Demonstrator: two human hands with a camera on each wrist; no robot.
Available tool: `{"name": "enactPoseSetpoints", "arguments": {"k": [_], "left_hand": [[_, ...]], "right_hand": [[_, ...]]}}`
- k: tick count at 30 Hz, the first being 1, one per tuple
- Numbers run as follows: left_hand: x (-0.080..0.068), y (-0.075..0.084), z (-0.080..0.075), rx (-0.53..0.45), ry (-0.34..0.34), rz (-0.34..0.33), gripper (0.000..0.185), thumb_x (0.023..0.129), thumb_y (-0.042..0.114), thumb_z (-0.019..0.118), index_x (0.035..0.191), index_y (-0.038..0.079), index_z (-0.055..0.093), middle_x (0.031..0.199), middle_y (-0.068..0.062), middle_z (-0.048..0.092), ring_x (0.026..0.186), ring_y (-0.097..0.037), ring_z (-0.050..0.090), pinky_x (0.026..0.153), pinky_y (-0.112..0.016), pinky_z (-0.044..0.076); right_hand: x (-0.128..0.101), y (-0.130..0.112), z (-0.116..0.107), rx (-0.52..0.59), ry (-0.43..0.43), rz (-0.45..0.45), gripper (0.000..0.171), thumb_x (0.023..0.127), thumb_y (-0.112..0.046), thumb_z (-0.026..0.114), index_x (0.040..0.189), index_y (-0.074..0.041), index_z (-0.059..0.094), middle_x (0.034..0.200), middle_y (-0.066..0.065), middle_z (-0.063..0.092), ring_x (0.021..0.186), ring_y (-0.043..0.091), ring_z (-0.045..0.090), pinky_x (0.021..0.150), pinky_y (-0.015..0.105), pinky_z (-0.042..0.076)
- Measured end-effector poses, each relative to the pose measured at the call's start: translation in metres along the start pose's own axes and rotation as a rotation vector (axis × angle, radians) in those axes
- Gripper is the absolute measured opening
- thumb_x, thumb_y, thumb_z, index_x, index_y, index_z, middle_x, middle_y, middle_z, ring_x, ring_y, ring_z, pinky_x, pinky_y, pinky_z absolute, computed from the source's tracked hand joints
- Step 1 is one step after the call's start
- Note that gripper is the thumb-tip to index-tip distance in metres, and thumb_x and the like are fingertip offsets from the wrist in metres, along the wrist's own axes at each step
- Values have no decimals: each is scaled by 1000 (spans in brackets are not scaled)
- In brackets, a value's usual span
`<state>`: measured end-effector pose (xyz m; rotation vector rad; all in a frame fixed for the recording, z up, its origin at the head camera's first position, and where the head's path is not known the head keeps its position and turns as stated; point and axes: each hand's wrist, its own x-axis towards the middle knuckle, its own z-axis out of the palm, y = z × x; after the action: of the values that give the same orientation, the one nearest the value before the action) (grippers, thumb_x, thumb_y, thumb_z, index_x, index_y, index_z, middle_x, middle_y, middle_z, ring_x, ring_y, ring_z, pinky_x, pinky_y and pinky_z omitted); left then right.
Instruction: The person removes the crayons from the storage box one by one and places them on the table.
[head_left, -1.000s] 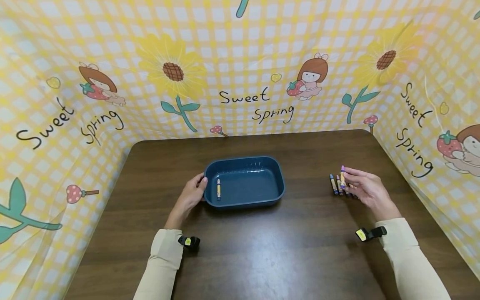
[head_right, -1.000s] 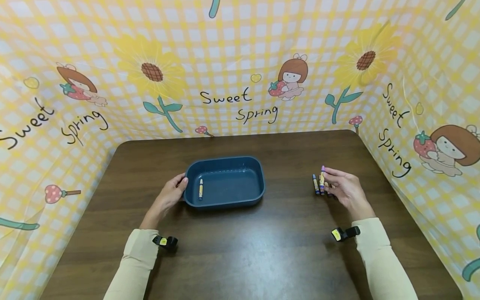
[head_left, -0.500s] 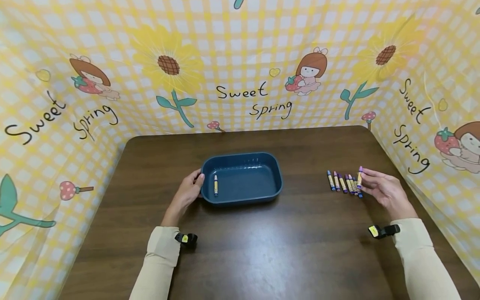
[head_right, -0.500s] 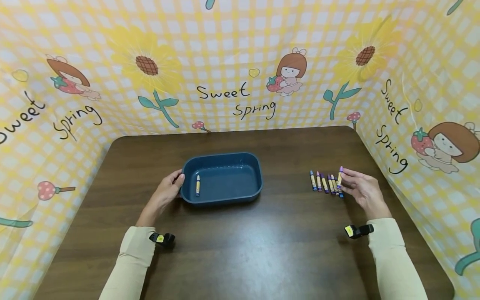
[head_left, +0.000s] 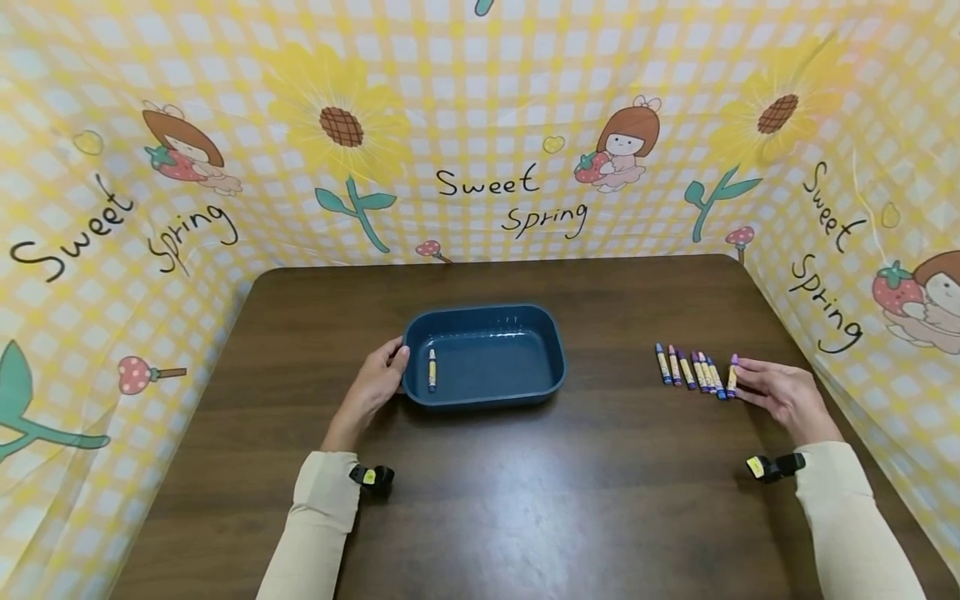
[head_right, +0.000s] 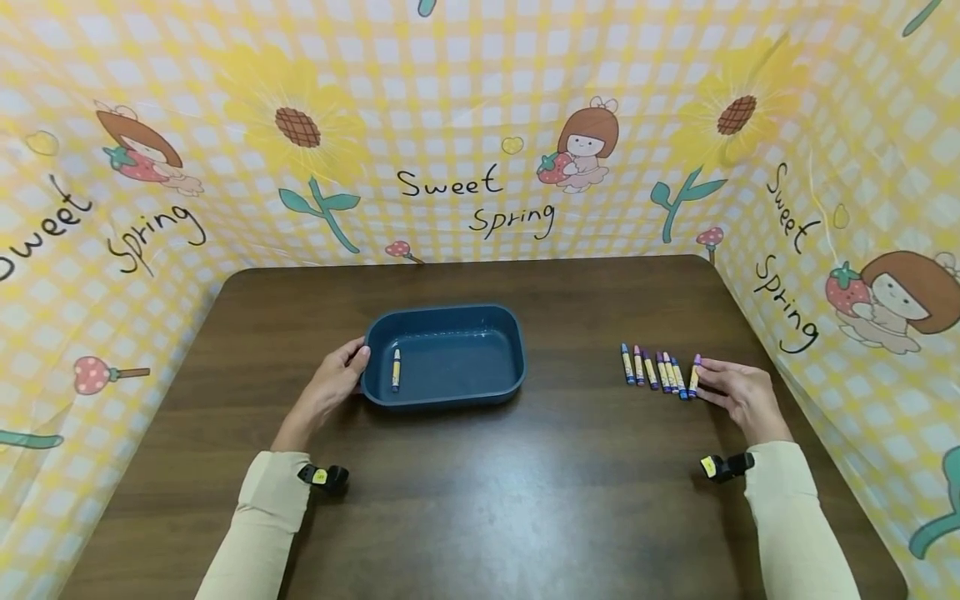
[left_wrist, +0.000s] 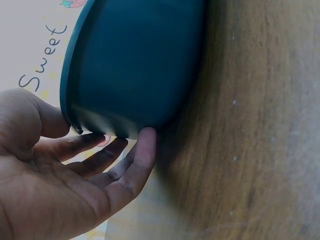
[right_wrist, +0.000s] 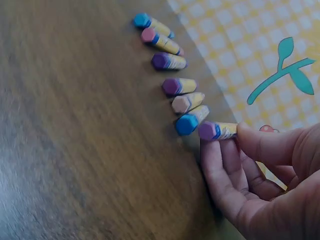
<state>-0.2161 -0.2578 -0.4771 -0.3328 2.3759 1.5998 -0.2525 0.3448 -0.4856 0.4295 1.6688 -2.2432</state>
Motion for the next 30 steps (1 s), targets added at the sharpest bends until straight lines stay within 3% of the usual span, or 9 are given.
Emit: {"name": "enactPoseSetpoints", "arguments": {"k": [6,11,15,17,19,25,30], "left_hand": [[-2,2,1,7,2,1,56,112,37,32,162,12,24,150,-20,45,122,-32,53,99,-44,54],[-2,4,0,10,5,11,56,112,35,32,162,10,24,151,-21,44,121,-33,53,99,-45,54],[-2,3,0,7,7,7,56,112,36,32,162,10,25,151,-21,45,121,-32,54,99,-44,55],[-3,3,1,5,4,-2,57,112,36,32,162,11,24,153,-21,44,122,-32,54,100,-45,54],[-4,2,1,0,1,-10,57,112,36,32,162,11,23,154,-21,42,123,-33,54,102,-46,53],[-5,1,0,1,0,-18,57,112,36,32,163,10,22,157,-21,39,125,-33,52,103,-47,52],[-4,0,-1,9,8,-15,57,112,36,32,162,10,22,156,-20,40,123,-32,53,101,-45,53]], "right_hand": [[-6,3,1,-57,15,-42,42,95,16,55,82,-14,81,83,-6,77,78,6,73,69,26,62],[-2,1,12,-296,109,-96,38,94,11,61,78,-18,79,76,-15,73,71,1,70,66,22,61],[4,0,20,-538,232,-113,14,93,6,65,95,4,79,69,-18,69,64,0,67,63,22,60],[5,1,23,-634,292,-113,19,93,5,66,106,17,72,67,-14,68,60,1,66,61,23,60],[6,2,26,-697,336,-108,27,92,5,67,113,22,66,68,-9,68,58,2,66,59,24,60],[7,5,33,-889,394,-151,29,91,-2,71,113,18,68,77,11,74,55,2,64,54,24,58],[6,6,36,-1125,417,-233,26,90,-10,73,104,12,73,77,15,74,57,4,57,51,19,48]]}}
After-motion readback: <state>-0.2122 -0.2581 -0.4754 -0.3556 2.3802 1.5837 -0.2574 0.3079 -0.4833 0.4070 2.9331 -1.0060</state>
